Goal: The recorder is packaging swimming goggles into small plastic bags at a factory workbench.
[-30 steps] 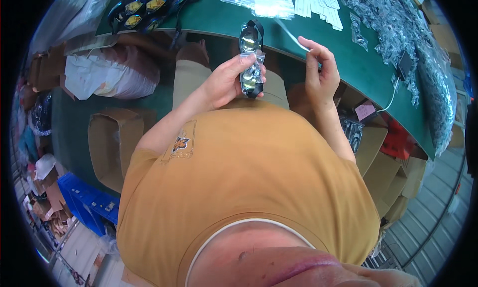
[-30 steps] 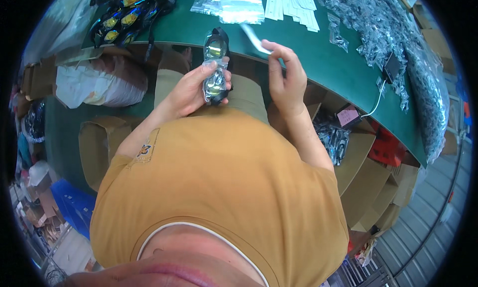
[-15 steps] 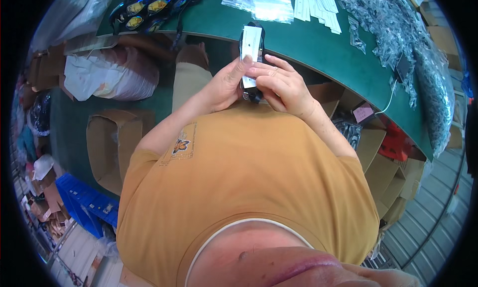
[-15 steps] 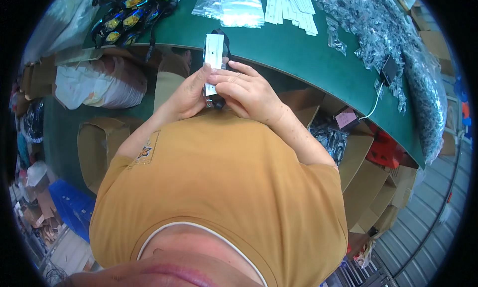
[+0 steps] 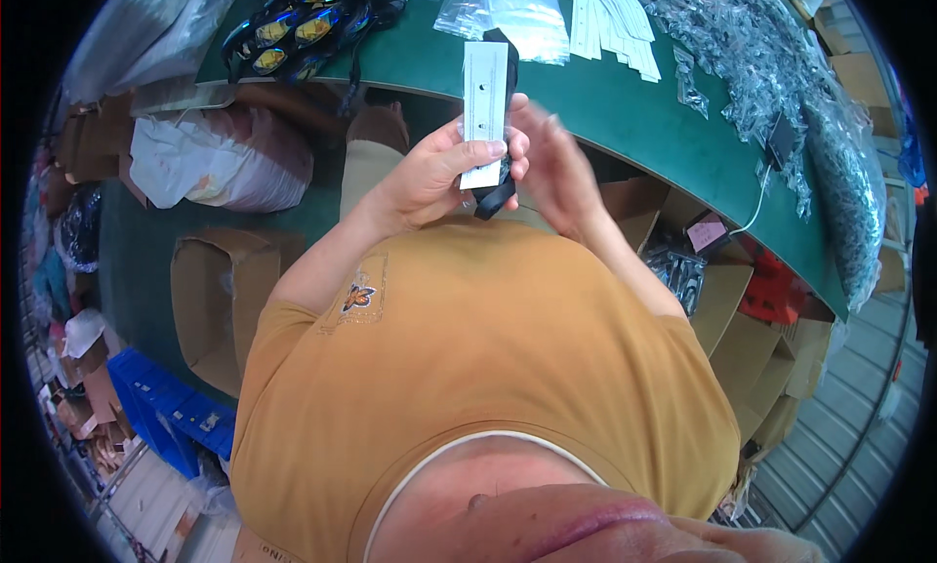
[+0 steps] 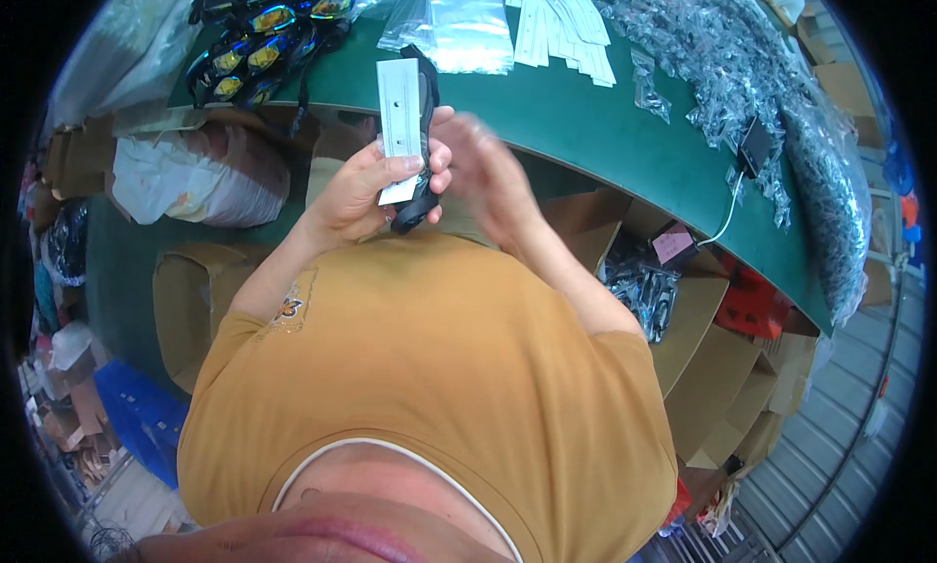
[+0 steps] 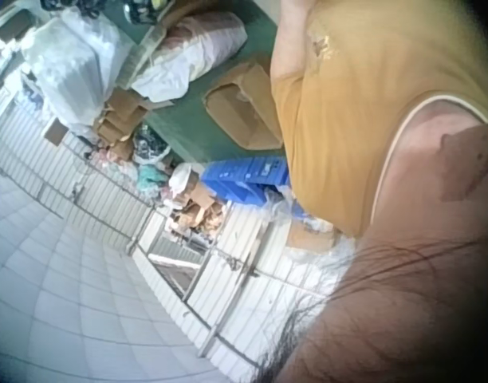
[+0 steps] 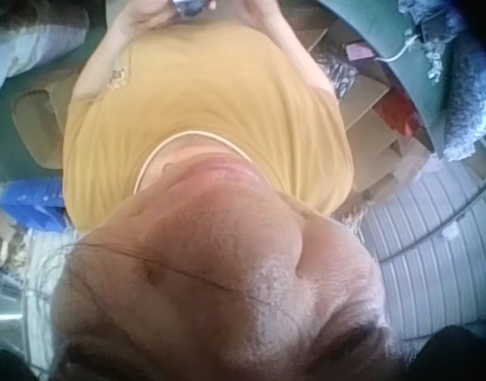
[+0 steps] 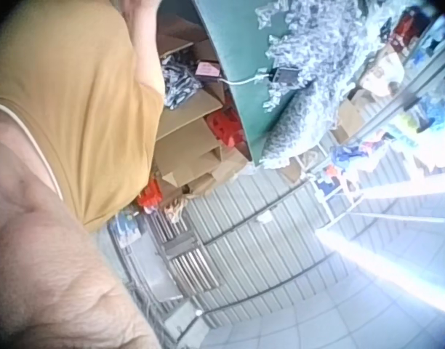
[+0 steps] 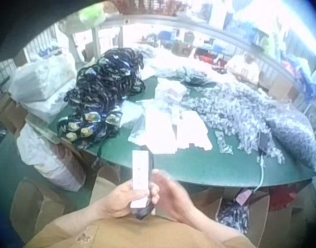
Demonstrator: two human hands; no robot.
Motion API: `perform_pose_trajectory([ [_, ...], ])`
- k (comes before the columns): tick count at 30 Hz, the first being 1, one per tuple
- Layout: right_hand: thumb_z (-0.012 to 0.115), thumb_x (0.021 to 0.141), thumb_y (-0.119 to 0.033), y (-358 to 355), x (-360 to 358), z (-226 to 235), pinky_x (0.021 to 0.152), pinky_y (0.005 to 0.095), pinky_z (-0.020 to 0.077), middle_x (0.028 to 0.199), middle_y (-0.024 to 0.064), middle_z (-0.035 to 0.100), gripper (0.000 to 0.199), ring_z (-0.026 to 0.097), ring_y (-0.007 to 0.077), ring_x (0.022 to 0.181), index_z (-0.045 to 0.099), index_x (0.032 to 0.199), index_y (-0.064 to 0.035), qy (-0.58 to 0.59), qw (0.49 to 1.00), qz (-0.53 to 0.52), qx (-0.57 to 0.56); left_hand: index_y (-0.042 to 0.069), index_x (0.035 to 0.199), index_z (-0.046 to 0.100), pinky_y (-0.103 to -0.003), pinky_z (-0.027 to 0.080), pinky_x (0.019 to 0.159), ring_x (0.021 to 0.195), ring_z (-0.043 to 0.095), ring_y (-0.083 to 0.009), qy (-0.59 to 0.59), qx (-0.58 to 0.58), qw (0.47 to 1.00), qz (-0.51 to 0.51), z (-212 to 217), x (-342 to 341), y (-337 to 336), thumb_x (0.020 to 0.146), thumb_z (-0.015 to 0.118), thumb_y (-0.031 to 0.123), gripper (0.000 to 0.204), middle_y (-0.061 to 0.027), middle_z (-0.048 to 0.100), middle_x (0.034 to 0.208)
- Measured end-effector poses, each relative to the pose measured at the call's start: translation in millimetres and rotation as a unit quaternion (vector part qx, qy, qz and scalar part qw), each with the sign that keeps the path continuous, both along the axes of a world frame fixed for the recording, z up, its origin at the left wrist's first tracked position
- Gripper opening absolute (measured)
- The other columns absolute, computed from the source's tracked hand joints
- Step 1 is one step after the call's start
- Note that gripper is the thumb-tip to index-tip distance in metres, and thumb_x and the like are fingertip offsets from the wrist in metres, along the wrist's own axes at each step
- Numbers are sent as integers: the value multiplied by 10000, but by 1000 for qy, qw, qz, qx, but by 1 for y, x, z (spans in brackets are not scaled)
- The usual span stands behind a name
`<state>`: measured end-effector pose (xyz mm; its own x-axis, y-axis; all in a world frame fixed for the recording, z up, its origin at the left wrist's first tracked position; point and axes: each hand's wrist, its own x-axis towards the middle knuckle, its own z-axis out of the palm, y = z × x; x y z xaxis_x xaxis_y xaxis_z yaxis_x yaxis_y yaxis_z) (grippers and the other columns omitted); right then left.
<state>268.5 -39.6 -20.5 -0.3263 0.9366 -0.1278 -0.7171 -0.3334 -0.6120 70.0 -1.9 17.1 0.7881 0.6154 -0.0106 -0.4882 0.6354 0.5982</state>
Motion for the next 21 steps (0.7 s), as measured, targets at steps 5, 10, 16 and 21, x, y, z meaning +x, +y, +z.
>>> perform_pose_trajectory([
  [5, 669, 969, -387, -11, -16, -7, 870, 415, 557, 1074, 11, 645, 445, 646, 192, 897, 567, 1257, -63, 101, 983, 100, -117, 44, 1546, 300, -410, 635, 787, 1023, 630, -214, -17, -20, 1000, 6, -1, -8, 10, 994, 578, 61, 617, -111, 586, 1120],
  [10, 761, 892, -264, 12, 30, 18, 877, 456, 549, 1074, 72, 640, 433, 654, 237, 960, 610, 1224, -31, 53, 998, 28, 4, 29, 1537, 317, -377, 627, 736, 982, 623, -189, 83, 33, 991, 103, -15, -31, 27, 963, 615, 72, 649, -89, 586, 1082],
  [16, 669, 951, -92, 52, 19, 95, 855, 350, 518, 995, 73, 635, 196, 648, 220, 920, 659, 1114, 18, -306, 904, -72, 291, 69, 1523, 351, -374, 634, 719, 957, 635, -178, 162, 25, 982, 90, -13, -19, 16, 977, 618, 90, 608, -73, 589, 1048],
  [21, 706, 886, -105, 95, -10, 70, 712, 347, 488, 883, 97, 621, 175, 603, 229, 768, 672, 1024, -4, -574, 659, -194, 446, 60, 1472, 388, -362, 635, 714, 931, 643, -178, 127, 24, 989, 70, -11, -2, 5, 988, 626, 96, 541, -77, 592, 1038],
])
